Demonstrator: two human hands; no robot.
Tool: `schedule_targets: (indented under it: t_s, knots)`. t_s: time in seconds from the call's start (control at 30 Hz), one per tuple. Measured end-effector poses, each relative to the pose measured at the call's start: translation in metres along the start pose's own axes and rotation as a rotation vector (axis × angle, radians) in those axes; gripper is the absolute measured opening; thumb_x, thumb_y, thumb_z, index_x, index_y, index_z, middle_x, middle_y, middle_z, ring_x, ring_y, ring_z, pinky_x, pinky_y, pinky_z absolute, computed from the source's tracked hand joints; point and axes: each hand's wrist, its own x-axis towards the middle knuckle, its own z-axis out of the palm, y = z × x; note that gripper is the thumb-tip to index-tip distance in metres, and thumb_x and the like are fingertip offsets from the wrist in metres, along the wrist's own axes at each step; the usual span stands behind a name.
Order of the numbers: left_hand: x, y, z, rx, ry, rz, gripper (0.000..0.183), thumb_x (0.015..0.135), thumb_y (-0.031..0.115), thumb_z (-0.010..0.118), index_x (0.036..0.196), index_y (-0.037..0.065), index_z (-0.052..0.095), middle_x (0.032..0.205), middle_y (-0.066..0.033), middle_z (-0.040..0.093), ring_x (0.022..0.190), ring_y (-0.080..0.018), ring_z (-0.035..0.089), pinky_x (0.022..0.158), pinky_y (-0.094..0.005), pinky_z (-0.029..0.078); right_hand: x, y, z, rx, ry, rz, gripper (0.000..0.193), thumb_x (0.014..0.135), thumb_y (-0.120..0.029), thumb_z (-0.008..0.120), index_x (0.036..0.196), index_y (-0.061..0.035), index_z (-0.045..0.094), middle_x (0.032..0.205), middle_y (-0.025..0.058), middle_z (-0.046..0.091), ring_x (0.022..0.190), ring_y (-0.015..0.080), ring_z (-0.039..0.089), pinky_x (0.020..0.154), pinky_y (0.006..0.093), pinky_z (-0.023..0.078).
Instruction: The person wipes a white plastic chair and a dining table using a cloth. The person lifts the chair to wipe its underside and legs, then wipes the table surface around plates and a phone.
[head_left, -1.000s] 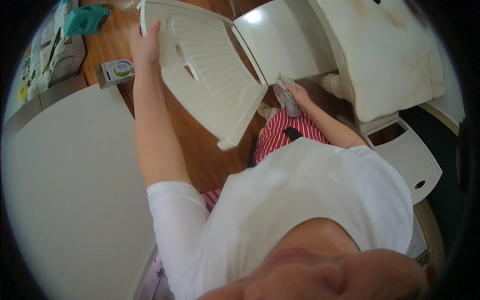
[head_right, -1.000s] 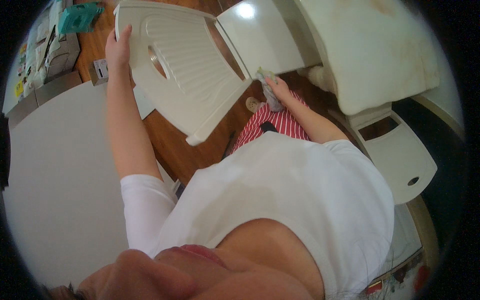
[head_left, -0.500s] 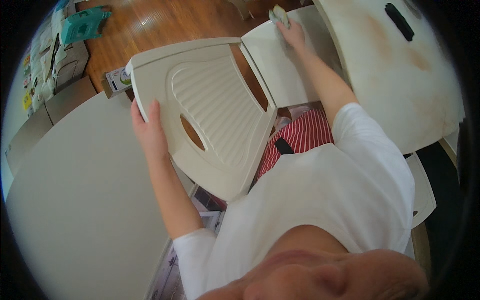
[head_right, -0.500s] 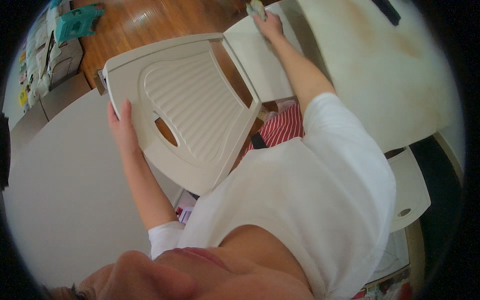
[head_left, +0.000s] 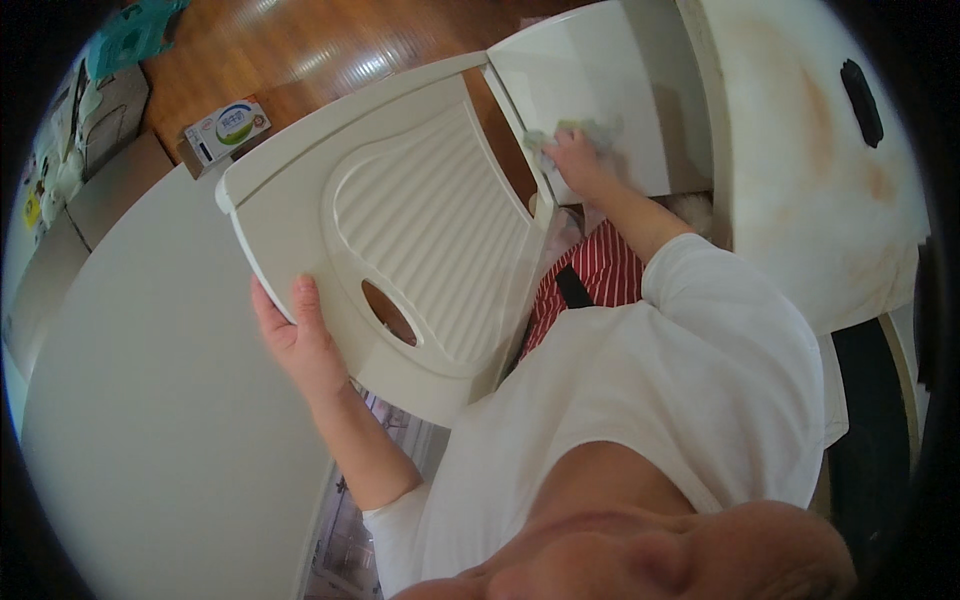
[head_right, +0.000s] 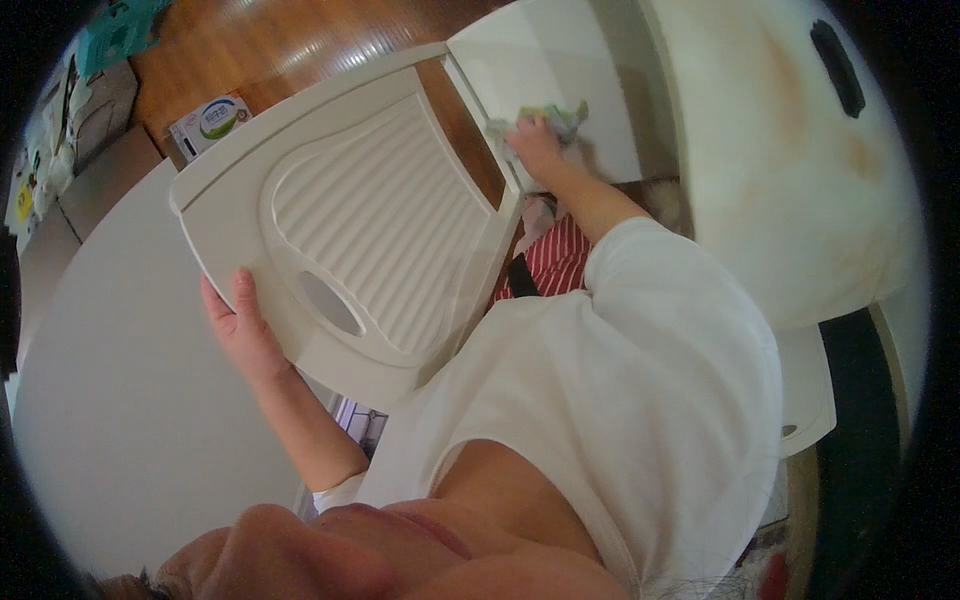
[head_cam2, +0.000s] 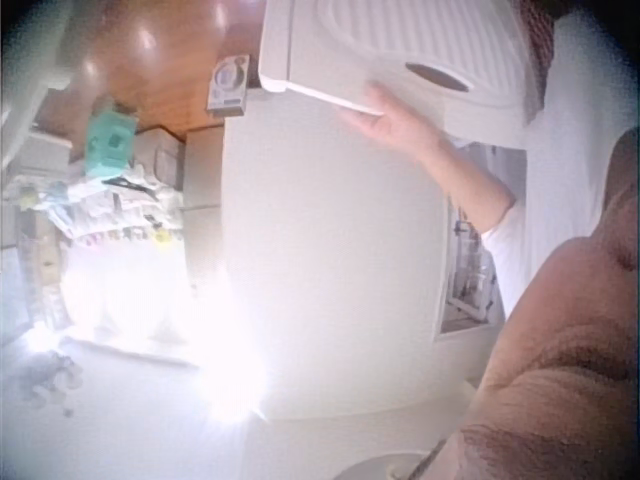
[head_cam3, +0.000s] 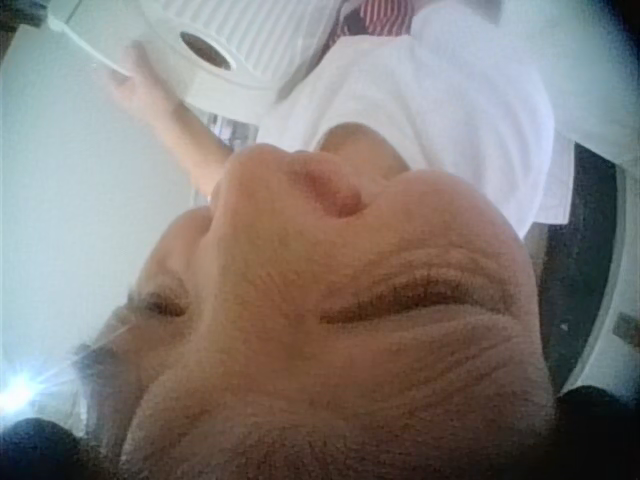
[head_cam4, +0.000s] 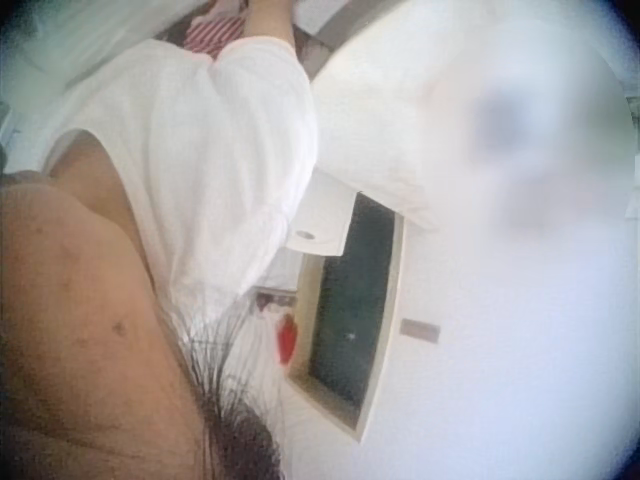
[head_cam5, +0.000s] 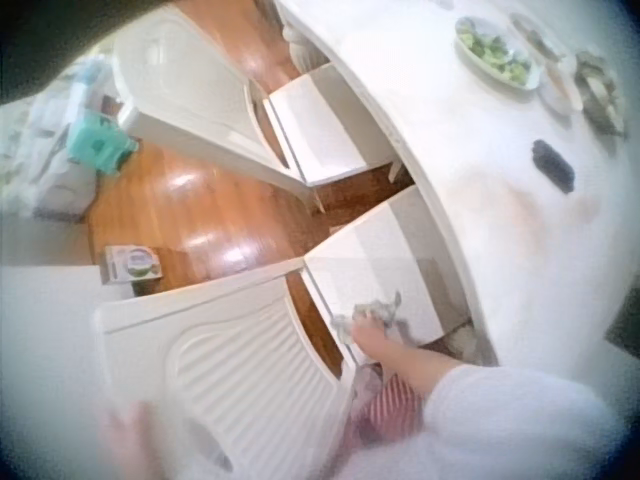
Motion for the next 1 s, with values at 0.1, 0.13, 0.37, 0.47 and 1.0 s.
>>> schedule_targets:
  t_s: [0.1, 0.13, 0.37, 0.47, 1.0]
  knots:
    - [0.003, 0.006, 0.001, 0.0, -0.049, 0.008, 0.04, 0.095, 0.011, 0.057, 0.131, 0.0, 0.045, 0.119, -0.0069, 0.057, 0.105, -0.0125, 0.053, 0.091, -0.0263, 0.042, -0.001, -0.008, -0.005, 0.044, -0.055, -0.016, 0.034, 0.08, -0.009, 0.057, 0.112, -0.0182, 0.065, 0.105, 0.0125, 0.053, 0.107, 0.0372, 0.048, 0.089, 0.045, 0.048]
    - [0.004, 0.006, 0.001, -0.01, -0.048, 0.029, 0.04, 0.095, 0.011, 0.057, 0.131, 0.0, 0.045, 0.118, -0.0068, 0.057, 0.104, -0.0123, 0.053, 0.091, -0.0263, 0.042, 0.017, -0.006, -0.008, 0.052, 0.057, -0.075, 0.035, 0.078, -0.009, 0.059, 0.111, -0.0192, 0.065, 0.104, 0.012, 0.053, 0.106, 0.0374, 0.049, 0.086, 0.0448, 0.049]
    - [0.001, 0.004, 0.005, 0.005, -0.012, 0.033, 0.037, 0.095, 0.011, 0.056, 0.129, -0.001, 0.046, 0.116, -0.0064, 0.057, 0.102, -0.012, 0.053, 0.091, -0.0265, 0.041, 0.149, -0.032, -0.055, -0.069, 0.116, -0.172, 0.035, 0.082, -0.012, 0.056, 0.115, -0.0203, 0.064, 0.121, 0.0108, 0.053, 0.112, 0.0348, 0.05, 0.089, 0.0451, 0.05]
    - [0.001, 0.002, 0.007, 0.019, -0.028, 0.046, 0.038, 0.095, 0.012, 0.056, 0.129, -0.002, 0.046, 0.116, -0.0066, 0.058, 0.102, -0.012, 0.053, 0.091, -0.0263, 0.041, 0.142, -0.032, -0.031, -0.172, 0.097, -0.118, 0.035, 0.085, -0.012, 0.053, 0.117, -0.0228, 0.064, 0.121, 0.011, 0.052, 0.112, 0.035, 0.05, 0.088, 0.044, 0.051]
    - [0.001, 0.004, 0.003, -0.12, -0.08, 0.068, 0.037, 0.094, 0.012, 0.059, 0.127, -0.001, 0.049, 0.115, -0.0067, 0.059, 0.101, -0.0127, 0.056, 0.089, -0.0269, 0.044, -0.015, 0.009, 0.024, 0.315, -0.82, 0.009, 0.057, 0.066, -0.014, 0.072, 0.123, -0.0123, 0.063, 0.107, 0.0153, 0.067, 0.087, 0.0232, 0.064, 0.072, 0.0377, 0.052]
